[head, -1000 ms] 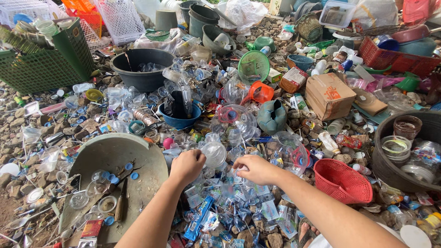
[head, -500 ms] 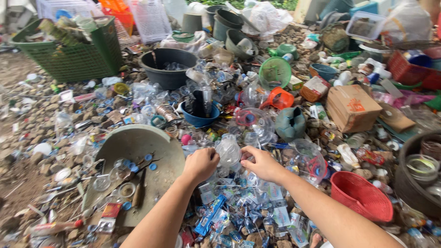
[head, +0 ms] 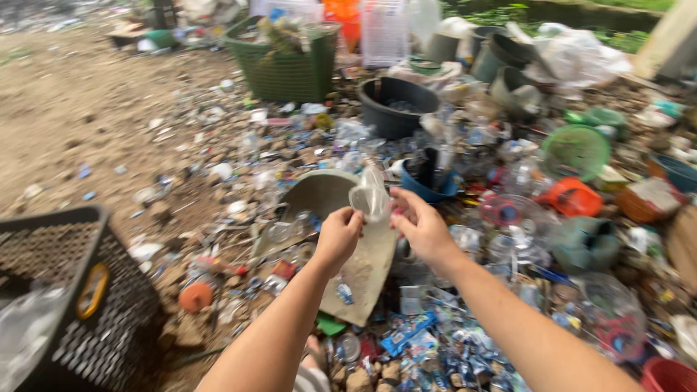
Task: The person peels plastic seal labels from plastic cups by hand and tosses the cups into a basket.
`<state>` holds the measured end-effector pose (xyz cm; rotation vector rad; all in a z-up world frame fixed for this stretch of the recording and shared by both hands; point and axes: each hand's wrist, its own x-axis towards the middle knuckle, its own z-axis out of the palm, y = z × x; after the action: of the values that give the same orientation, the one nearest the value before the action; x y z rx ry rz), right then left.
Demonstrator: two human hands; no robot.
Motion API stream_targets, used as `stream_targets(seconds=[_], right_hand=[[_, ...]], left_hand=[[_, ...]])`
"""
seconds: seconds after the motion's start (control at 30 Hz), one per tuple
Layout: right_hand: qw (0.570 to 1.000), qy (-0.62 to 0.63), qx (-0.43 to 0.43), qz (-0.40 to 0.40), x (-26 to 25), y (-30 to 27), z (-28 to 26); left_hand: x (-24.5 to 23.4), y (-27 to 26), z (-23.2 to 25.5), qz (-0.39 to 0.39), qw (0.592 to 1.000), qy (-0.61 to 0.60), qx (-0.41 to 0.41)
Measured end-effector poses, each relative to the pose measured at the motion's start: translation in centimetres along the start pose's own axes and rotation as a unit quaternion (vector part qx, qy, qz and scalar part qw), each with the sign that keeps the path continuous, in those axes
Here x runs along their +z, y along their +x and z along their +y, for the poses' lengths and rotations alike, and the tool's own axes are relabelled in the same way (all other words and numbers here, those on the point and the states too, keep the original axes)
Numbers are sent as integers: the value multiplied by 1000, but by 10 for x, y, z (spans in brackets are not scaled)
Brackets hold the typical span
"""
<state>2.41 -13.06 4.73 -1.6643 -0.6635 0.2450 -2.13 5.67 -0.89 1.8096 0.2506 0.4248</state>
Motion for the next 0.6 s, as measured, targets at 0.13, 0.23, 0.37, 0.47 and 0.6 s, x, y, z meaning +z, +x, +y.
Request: stream_targets(seconds=[0.13, 0.23, 0.37, 0.47, 0.6], right_hand=[[993, -14, -30, -117, 72, 32, -60], [976, -131, -48, -167, 114, 31, -97], [950, -193, -102, -224, 135, 21, -105], [940, -225, -75, -244, 123, 13, -89], [945, -235, 34, -224, 86, 9, -54]], left_hand=[[-80, -3, -23, 144, 970, -185, -58], [-151, -9, -33, 251, 925, -270, -88], [-241, -29, -32, 424, 847, -316, -54], [-277, -46, -38, 487, 776, -387, -100], [-236, -24, -53, 434, 794, -402, -138]])
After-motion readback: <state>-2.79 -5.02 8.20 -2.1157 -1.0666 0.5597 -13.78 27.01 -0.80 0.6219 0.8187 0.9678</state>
